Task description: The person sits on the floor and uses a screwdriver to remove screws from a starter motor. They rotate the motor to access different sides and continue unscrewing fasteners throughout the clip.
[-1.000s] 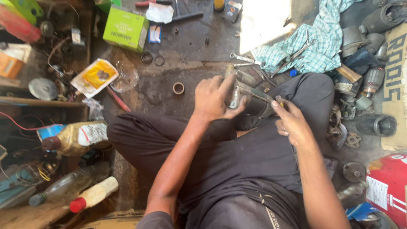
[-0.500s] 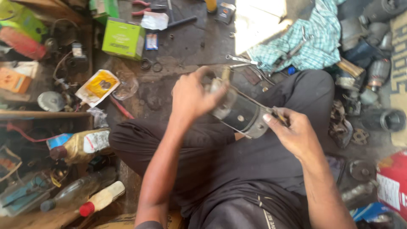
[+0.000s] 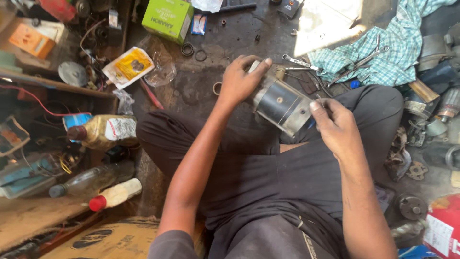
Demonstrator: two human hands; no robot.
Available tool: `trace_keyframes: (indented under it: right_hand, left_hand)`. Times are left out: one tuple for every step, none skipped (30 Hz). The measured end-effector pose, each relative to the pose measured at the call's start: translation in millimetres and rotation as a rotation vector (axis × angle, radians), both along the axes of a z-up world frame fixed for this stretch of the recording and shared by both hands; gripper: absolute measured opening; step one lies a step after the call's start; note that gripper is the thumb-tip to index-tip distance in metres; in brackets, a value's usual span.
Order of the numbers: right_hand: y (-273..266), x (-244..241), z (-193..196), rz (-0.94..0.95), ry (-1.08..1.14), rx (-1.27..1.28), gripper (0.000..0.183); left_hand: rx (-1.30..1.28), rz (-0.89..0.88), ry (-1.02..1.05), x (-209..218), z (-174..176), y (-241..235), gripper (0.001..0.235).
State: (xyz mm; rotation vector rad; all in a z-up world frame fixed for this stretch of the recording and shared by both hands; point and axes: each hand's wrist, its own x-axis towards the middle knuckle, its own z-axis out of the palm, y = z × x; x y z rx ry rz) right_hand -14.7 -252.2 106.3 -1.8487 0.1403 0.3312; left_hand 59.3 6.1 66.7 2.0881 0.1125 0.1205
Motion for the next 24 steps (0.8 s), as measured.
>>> trace_keyframes:
  right_hand:
    - [-1.1,-1.9,-3.0,-0.025,0.026,0.073,0.032]
    - [-4.1,-6.2,-4.3,-0.007,-0.008,0.095,0.033]
    - [-6.2,-10.8,-4.9,0.011,-0.043,0.118,0.035]
    - [-7.8,-16.1,-4.0,0.036,-0.074,0.139,0.038]
    - [-10.1,-24.3,0.0,-0.022,-0.09,0.136,0.038]
    - [-10.5,-31.4,6.5,-0.072,-0.11,0.139,0.039]
    - [-9.9,-38.3,14.3,-0.122,-0.13,0.142,0.04]
    - [-9.0,-45.6,22.3,-0.068,-0.234,0.042,0.034]
    - [-8.4,-51.6,31.1,-0.01,-0.338,-0.055,0.027]
    - [-6.5,-57.2,40.1,0.044,-0.444,-0.153,0.022]
    - [-3.2,-62.6,48.9,0.072,-0.507,-0.316,0.02]
    - [1.4,-69.5,57.7,0.097,-0.569,-0.48,0.019]
    - [7.1,-74.4,65.8,0.122,-0.63,-0.645,0.018]
    - [15.0,-77.1,71.9,0.146,-0.654,-0.695,0.018]
    - [22.8,-78.8,77.4,0.17,-0.678,-0.746,0.018]
    - [30.4,-79.7,82.2,0.191,-0.7,-0.797,0.019]
    - [37.0,-78.5,85.9,0.208,-0.673,-0.841,0.018]
    - [42.6,-76.9,88.7,0.224,-0.645,-0.887,0.018]
    - [47.1,-75.1,91.0,0.24,-0.616,-0.932,0.018]
    - [51.1,-72.8,92.5,0.247,-0.617,-0.939,0.017]
    - [53.6,-70.5,94.1,0.254,-0.619,-0.945,0.016]
    - [56.5,-68.1,94.9,0.259,-0.621,-0.951,0.016]
    - [59.8,-66.3,94.8,0.257,-0.608,-0.981,0.016]
    - [62.4,-65.8,94.6,0.254,-0.593,-1.013,0.016]
  left_hand:
    - [-0.027,0.01,-0.032,0.4,-2.2,-1.2,0.044]
    - [-0.064,0.018,-0.043,-0.3,-4.4,-3.4,0.043]
    - [-0.102,0.027,-0.055,0.0,-5.7,-4.2,0.042]
    - [-0.14,0.043,-0.065,-1.6,-6.3,-3.8,0.04]
    - [-0.166,0.044,-0.054,-3.7,-6.5,-4.4,0.039]
    - [-0.187,0.051,-0.047,-3.9,-5.1,-2.0,0.037]
    - [-0.208,0.059,-0.041,-4.3,-3.9,0.0,0.036]
    - [-0.22,0.06,-0.032,-6.2,-3.8,1.1,0.035]
    - [-0.233,0.061,-0.024,-7.8,-4.3,1.8,0.034]
    - [-0.246,0.055,-0.017,-8.7,-5.1,1.4,0.033]
    - [-0.248,0.068,-0.039,-10.0,-6.0,1.7,0.032]
    - [-0.25,0.076,-0.062,-10.6,-6.7,1.5,0.032]
    - [-0.252,0.084,-0.084,-11.1,-7.2,0.8,0.031]
    - [-0.244,0.086,-0.08,-11.2,-7.2,1.2,0.031]
    - [-0.236,0.087,-0.075,-10.9,-6.8,1.0,0.03]
    - [-0.227,0.084,-0.07,-10.9,-6.1,1.2,0.03]
    - [-0.224,0.088,-0.076,-11.1,-5.4,1.4,0.03]
    - [-0.222,0.088,-0.08,-11.5,-4.6,1.0,0.03]
    - [-0.22,0.089,-0.085,-12.3,-3.9,1.0,0.029]
    - [-0.229,0.091,-0.084,-12.6,-3.1,1.2,0.029]
    - [-0.237,0.093,-0.082,-13.8,-2.3,1.0,0.029]
    - [-0.244,0.093,-0.082,-14.4,-1.7,1.6,0.029]
    - [-0.253,0.091,-0.084,-14.4,-1.1,2.9,0.03]
    - [-0.265,0.088,-0.084,-14.8,-1.1,3.3,0.03]
